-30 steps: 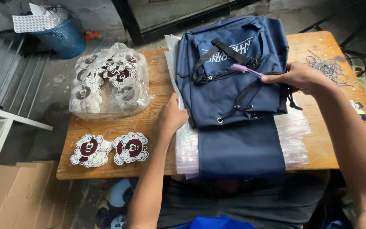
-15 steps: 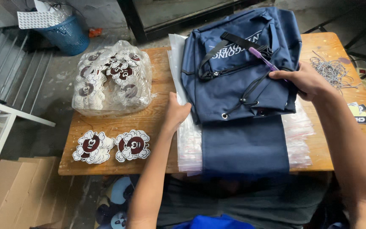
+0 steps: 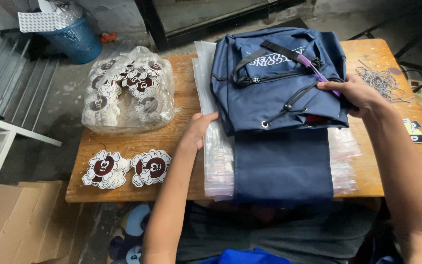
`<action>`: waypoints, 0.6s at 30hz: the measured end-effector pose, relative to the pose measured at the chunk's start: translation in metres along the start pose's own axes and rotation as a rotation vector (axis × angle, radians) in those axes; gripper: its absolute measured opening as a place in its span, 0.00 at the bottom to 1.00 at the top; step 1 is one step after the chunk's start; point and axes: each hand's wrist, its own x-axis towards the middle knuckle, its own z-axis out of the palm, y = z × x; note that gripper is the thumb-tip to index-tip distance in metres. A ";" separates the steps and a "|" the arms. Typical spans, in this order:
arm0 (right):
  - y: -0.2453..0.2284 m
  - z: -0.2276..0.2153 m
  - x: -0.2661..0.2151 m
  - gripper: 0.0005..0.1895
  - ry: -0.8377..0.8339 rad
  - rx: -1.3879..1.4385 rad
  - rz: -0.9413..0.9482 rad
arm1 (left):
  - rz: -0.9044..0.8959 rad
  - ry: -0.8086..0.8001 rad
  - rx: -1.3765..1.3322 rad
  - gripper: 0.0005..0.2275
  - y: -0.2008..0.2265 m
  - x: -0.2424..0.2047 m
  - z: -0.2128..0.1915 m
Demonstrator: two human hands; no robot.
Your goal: The person uses a purple toothbrush to scrub the surface of a blue backpack, focusing on the front pocket, straps, and main body. They also handle a bag of stickers and a stack of plastic bags on the table.
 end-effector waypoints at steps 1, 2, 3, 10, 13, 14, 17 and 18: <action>-0.001 -0.001 0.000 0.14 0.003 0.002 -0.002 | 0.001 -0.002 0.002 0.14 0.000 0.000 0.000; -0.001 -0.001 0.001 0.14 0.011 -0.022 0.011 | -0.005 -0.009 -0.040 0.12 -0.001 0.001 -0.001; -0.001 -0.001 0.001 0.14 0.017 -0.047 0.026 | -0.014 -0.014 -0.082 0.10 -0.002 0.000 -0.002; -0.008 0.020 -0.016 0.25 0.144 -0.153 0.133 | 0.140 0.051 0.168 0.11 0.001 -0.004 -0.002; -0.001 0.020 -0.014 0.22 0.169 -0.220 0.097 | 0.171 0.143 0.457 0.12 0.011 -0.015 0.000; -0.004 0.022 -0.019 0.21 0.171 -0.259 0.098 | 0.138 0.071 0.284 0.12 0.009 -0.009 -0.001; -0.004 0.025 -0.019 0.22 0.160 -0.231 0.107 | 0.132 0.078 0.326 0.17 0.016 -0.028 0.000; -0.002 0.025 -0.017 0.25 0.152 -0.166 0.112 | 0.160 0.151 0.541 0.22 0.021 -0.039 0.002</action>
